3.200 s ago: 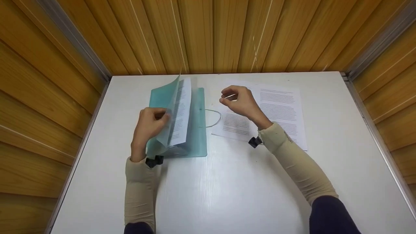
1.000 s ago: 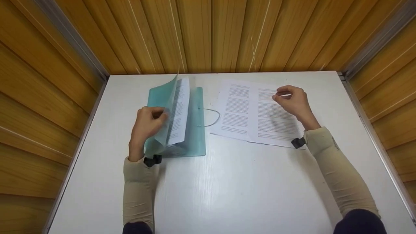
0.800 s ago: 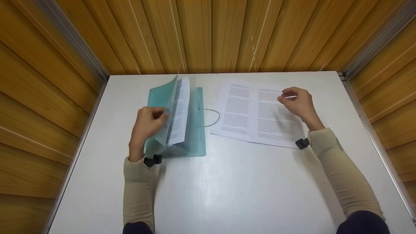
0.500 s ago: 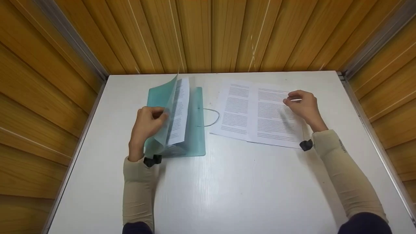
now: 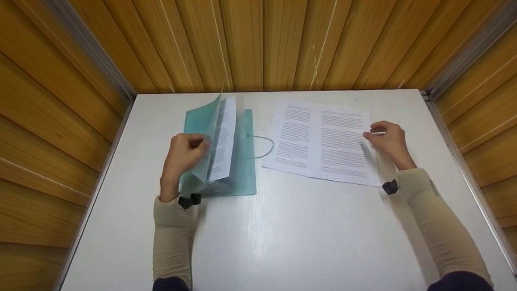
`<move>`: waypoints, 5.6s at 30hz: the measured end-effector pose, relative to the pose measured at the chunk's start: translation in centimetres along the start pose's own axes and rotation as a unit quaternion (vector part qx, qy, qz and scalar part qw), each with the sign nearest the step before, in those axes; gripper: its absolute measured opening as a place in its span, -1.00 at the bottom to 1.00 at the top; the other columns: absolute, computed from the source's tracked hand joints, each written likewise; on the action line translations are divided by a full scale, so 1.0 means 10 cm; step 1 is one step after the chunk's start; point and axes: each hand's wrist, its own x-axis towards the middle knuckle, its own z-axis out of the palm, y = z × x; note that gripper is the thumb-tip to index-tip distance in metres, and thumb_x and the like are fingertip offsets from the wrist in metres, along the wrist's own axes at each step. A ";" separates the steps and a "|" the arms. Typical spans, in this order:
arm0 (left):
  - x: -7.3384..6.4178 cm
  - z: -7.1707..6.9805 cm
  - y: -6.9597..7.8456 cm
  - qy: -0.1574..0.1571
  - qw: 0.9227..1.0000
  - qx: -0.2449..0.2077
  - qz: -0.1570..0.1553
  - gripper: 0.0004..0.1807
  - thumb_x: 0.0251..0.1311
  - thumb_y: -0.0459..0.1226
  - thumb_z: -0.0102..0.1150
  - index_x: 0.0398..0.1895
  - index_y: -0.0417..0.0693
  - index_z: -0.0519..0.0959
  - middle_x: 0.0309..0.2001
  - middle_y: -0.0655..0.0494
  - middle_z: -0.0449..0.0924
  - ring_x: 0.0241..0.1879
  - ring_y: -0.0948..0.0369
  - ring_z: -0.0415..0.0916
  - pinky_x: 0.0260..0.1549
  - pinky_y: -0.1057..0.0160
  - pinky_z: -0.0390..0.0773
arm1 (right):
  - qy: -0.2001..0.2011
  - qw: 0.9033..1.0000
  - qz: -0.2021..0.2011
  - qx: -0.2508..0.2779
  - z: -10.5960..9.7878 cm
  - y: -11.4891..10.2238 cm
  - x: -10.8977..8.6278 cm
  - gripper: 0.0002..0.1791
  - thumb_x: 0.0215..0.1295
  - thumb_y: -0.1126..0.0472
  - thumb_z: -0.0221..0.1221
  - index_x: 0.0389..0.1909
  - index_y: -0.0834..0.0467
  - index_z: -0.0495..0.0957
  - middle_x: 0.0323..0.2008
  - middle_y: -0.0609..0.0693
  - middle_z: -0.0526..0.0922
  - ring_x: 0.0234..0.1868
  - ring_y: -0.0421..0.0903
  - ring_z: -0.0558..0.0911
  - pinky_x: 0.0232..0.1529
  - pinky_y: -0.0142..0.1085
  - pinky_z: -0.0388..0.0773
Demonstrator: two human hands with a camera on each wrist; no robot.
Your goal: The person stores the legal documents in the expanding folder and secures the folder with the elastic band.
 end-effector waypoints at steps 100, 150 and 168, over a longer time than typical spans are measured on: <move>0.00 -0.02 -0.06 0.007 1.000 -0.009 0.011 -0.72 0.37 -0.34 0.20 0.00 -0.25 0.81 -0.15 -0.13 0.83 -0.31 0.07 0.64 -0.29 0.18 0.59 | -0.100 0.990 0.094 0.038 -0.12 0.41 0.16 -0.42 0.58 0.16 0.06 0.49 0.37 0.35 0.27 0.37 0.57 -0.13 -0.20 0.70 -0.14 -0.38 0.68; 0.00 -0.02 -0.02 0.009 1.000 -0.005 0.005 -0.70 0.36 -0.34 0.21 0.03 -0.27 0.80 -0.12 -0.14 0.83 -0.28 0.07 0.65 -0.25 0.17 0.60 | -0.125 0.969 0.109 0.185 -0.26 0.43 0.03 -0.38 0.60 0.18 0.15 0.56 0.28 0.27 -0.32 -0.38 0.71 -0.19 -0.35 0.71 -0.03 -0.38 0.65; -0.01 -0.03 -0.01 0.010 1.000 -0.003 -0.004 -0.67 0.33 -0.34 0.20 0.05 -0.29 0.79 -0.07 -0.17 0.82 -0.19 0.03 0.72 -0.19 0.10 0.63 | -0.149 0.959 0.104 0.217 -0.20 0.32 0.01 -0.40 0.61 0.19 0.16 0.54 0.24 0.26 -0.26 -0.36 0.73 -0.14 -0.31 0.73 -0.06 -0.43 0.66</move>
